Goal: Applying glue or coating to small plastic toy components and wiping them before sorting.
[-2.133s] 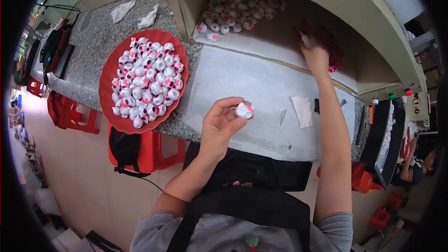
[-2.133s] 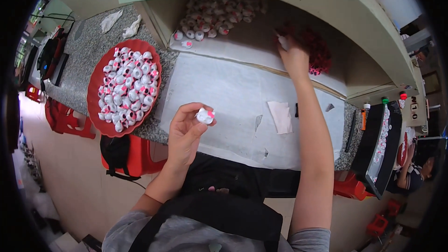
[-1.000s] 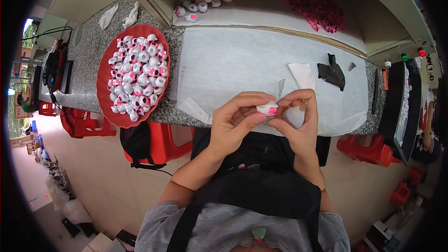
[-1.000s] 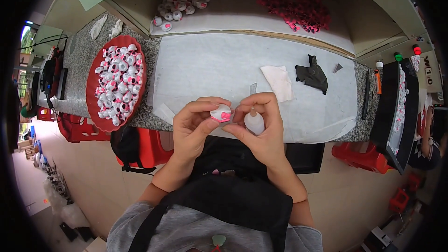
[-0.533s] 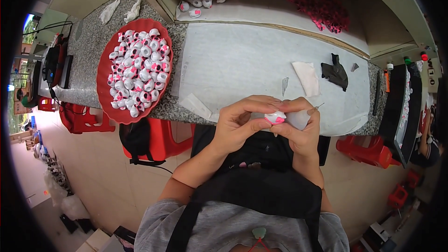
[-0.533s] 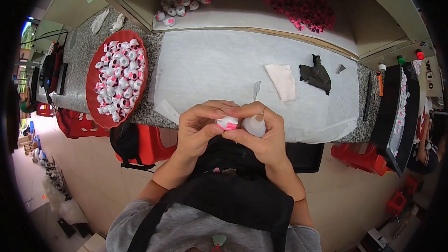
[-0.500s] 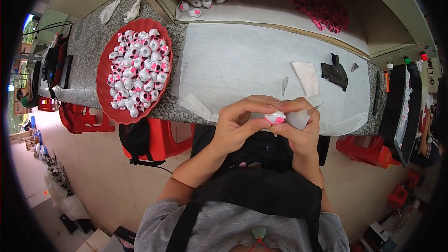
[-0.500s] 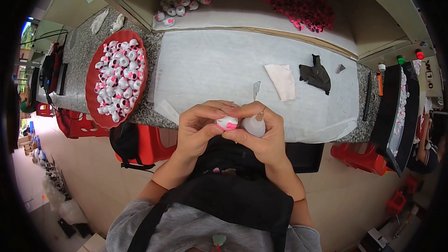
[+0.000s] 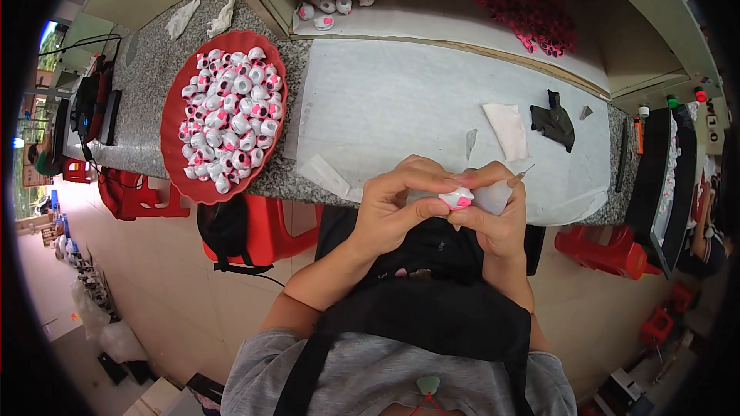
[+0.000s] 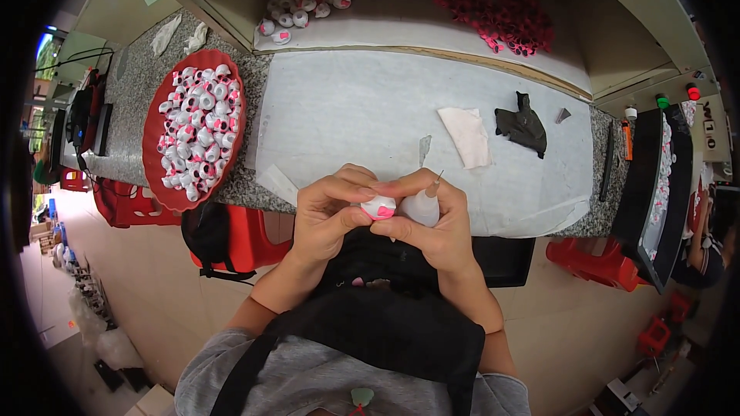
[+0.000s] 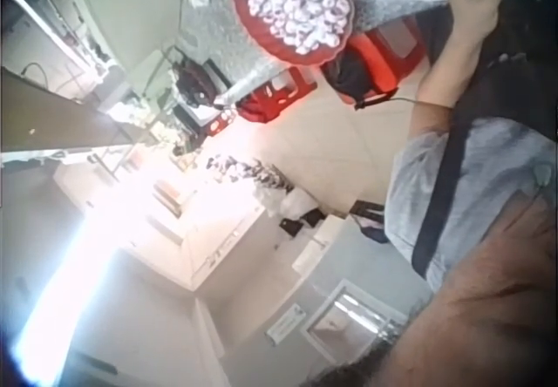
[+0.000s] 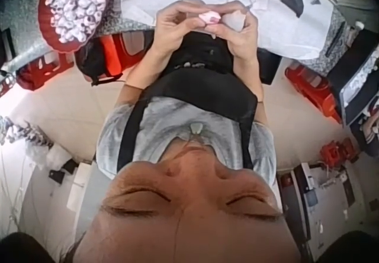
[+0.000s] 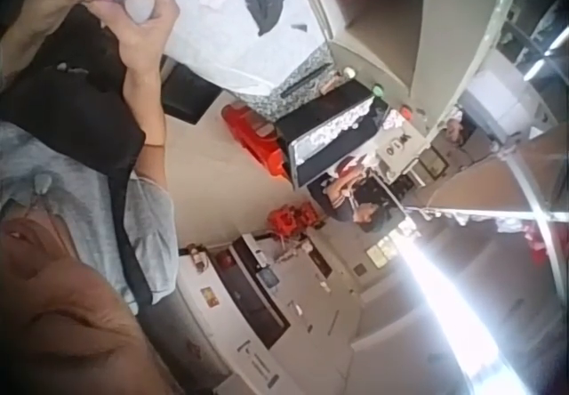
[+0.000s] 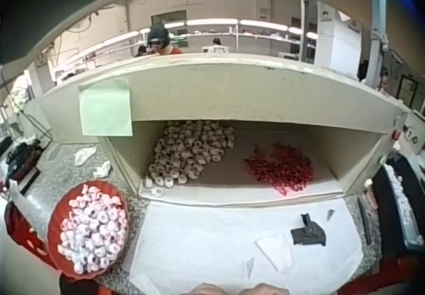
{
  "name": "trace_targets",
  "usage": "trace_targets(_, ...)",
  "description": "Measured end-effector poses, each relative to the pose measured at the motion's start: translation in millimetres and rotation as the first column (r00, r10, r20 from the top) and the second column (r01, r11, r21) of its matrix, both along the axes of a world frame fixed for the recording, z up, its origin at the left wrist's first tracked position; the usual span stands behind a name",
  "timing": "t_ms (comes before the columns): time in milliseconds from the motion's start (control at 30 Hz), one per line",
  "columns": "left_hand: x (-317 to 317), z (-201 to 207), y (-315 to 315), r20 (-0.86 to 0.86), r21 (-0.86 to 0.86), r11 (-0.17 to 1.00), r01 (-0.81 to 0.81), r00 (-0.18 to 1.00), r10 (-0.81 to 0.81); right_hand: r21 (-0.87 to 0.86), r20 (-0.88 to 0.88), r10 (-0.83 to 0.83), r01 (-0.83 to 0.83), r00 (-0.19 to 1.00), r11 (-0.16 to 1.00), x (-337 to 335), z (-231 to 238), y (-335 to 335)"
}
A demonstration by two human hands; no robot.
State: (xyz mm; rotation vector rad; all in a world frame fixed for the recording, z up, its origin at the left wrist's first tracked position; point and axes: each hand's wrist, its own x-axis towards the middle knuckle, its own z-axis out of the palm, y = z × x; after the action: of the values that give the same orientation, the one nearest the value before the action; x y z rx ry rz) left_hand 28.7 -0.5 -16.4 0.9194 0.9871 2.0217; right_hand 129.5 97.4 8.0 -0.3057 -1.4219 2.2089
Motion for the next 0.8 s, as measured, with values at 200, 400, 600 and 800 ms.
trace_targets(200, -0.1, 9.8, 0.3, 0.092, -0.087, 0.994, 0.067, 0.994, -0.059, -0.03, 0.009, -0.024, 0.024, 1.0, 0.999, 0.8, -0.9, 1.0)
trace_targets(400, 0.0, 7.4, 0.4, 0.039, -0.077, 0.996, 0.041, 0.999, -0.038, 0.009, 0.07, -0.03, 0.029, 0.997, 1.0, 0.0, 0.3, 1.4)
trace_targets(600, 0.1, 6.1, -1.1, 0.124, -0.082, 0.996, 0.045, 0.992, -0.035, -0.016, 0.082, -0.011, 0.012, 0.997, 1.0, -1.9, 3.0, 0.2)
trace_targets(800, 3.2, 7.0, -0.9, 0.147, -0.053, 0.997, 0.056, 0.988, -0.047, 0.049, 0.017, -0.046, 0.045, 0.999, 0.998, -0.6, -1.4, -2.3)
